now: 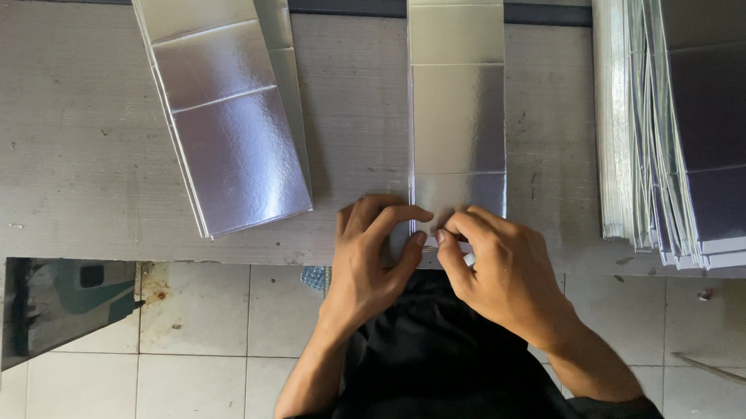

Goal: The person repeatedly applies strips of white tape to the edges of rectangular, translucent packages on a table. They smooth the tape down with their hands and move the packages between stacks on the left and right sides of the workspace.

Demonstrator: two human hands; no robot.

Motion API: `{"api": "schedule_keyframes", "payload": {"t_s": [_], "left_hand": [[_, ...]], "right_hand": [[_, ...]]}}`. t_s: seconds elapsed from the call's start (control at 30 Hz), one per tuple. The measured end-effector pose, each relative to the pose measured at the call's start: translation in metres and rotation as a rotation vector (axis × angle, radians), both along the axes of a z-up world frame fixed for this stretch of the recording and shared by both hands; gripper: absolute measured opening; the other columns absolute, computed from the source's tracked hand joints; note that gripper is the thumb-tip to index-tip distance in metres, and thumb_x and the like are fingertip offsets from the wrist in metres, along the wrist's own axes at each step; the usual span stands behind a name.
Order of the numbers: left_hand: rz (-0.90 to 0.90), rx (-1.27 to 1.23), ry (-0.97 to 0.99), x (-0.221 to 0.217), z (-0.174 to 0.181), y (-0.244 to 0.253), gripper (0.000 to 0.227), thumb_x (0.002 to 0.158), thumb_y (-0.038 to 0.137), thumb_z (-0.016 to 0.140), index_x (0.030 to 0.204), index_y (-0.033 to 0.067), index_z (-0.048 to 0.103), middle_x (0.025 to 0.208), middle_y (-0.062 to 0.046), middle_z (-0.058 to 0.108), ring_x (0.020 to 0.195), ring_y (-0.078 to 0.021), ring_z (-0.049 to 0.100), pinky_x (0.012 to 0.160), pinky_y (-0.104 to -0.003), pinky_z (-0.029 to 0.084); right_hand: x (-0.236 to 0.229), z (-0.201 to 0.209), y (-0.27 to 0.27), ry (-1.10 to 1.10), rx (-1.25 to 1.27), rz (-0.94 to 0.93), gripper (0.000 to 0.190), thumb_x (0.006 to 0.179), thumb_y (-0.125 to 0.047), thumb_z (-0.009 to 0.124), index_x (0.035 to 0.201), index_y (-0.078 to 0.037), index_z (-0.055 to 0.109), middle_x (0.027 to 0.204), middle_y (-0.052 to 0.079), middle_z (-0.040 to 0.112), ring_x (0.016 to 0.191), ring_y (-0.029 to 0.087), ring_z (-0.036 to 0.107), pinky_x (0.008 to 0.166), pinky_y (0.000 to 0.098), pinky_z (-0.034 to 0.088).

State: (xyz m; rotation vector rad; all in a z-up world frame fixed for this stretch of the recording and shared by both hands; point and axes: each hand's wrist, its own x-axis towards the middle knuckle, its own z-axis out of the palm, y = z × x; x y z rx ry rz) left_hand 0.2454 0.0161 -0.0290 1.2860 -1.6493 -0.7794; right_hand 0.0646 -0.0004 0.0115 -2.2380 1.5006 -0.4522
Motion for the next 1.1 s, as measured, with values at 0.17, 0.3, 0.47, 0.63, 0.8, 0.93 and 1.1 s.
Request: {"api": "schedule_keyframes", "payload": {"t_s": [0.17, 0.3, 0.47, 0.63, 0.8, 0.93, 1.1], "left_hand": [[0.003, 0.047, 0.021, -0.003, 0.004, -0.001, 0.023, 0.089, 0.016, 0.071, 0.111, 0.0198, 0.070, 0.100, -0.009, 0.063, 0.105, -0.0324, 0.065, 0.098, -0.045, 0.042], [0.002, 0.059, 0.022, -0.002, 0.003, 0.000, 0.024, 0.087, 0.015, 0.071, 0.111, 0.0206, 0.069, 0.101, -0.008, 0.062, 0.107, -0.0310, 0.065, 0.099, -0.045, 0.042], [0.005, 0.100, -0.038, -0.004, 0.007, 0.001, 0.022, 0.089, 0.017, 0.063, 0.111, 0.0210, 0.067, 0.111, -0.001, 0.061, 0.112, -0.0183, 0.060, 0.102, -0.037, 0.035], [0.006, 0.105, -0.053, -0.005, 0.005, 0.002, 0.020, 0.090, 0.019, 0.063, 0.110, 0.0205, 0.067, 0.112, 0.000, 0.061, 0.112, -0.0169, 0.060, 0.102, -0.037, 0.033], [0.000, 0.143, -0.040, -0.005, 0.009, 0.001, 0.019, 0.091, 0.019, 0.062, 0.110, 0.0211, 0.068, 0.114, 0.001, 0.061, 0.111, -0.0166, 0.059, 0.105, -0.037, 0.032], [-0.029, 0.108, 0.020, -0.003, 0.011, -0.001, 0.018, 0.091, 0.016, 0.067, 0.108, 0.0173, 0.070, 0.098, -0.007, 0.064, 0.107, -0.0312, 0.064, 0.100, -0.047, 0.040], [-0.023, 0.115, 0.038, -0.004, 0.012, -0.001, 0.018, 0.091, 0.016, 0.067, 0.108, 0.0156, 0.071, 0.097, -0.009, 0.063, 0.107, -0.0319, 0.064, 0.100, -0.047, 0.039]], "right_hand": [[0.004, 0.008, -0.001, 0.358, -0.130, 0.058, 0.030, 0.105, -0.038, 0.056, 0.083, -0.020, 0.066, 0.071, 0.003, 0.063, 0.067, 0.027, 0.072, 0.054, 0.0370, 0.057], [-0.001, 0.022, 0.001, 0.435, -0.073, 0.049, 0.033, 0.106, -0.043, 0.053, 0.086, -0.020, 0.067, 0.076, 0.004, 0.064, 0.069, 0.030, 0.074, 0.059, 0.0426, 0.059], [-0.041, 0.017, -0.004, 0.356, -0.080, 0.063, 0.037, 0.102, -0.050, 0.056, 0.098, -0.020, 0.076, 0.072, -0.003, 0.061, 0.044, 0.017, 0.058, 0.032, 0.0318, 0.041], [-0.069, 0.004, -0.001, 0.101, 0.019, -0.006, 0.026, 0.097, -0.039, 0.067, 0.088, -0.016, 0.073, 0.075, -0.006, 0.063, 0.055, 0.015, 0.057, 0.048, 0.0326, 0.044], [-0.071, -0.002, -0.005, -0.132, 0.129, -0.035, 0.024, 0.095, -0.028, 0.070, 0.080, -0.009, 0.069, 0.077, -0.003, 0.068, 0.071, 0.014, 0.065, 0.066, 0.0287, 0.047], [-0.070, -0.007, -0.006, -0.216, 0.179, -0.110, 0.032, 0.088, -0.034, 0.077, 0.068, -0.013, 0.064, 0.059, 0.009, 0.059, 0.062, 0.028, 0.067, 0.059, 0.0358, 0.051], [-0.067, -0.006, -0.008, -0.240, 0.175, -0.089, 0.033, 0.088, -0.029, 0.077, 0.064, -0.012, 0.062, 0.055, 0.008, 0.057, 0.056, 0.024, 0.064, 0.056, 0.0333, 0.048]]}}
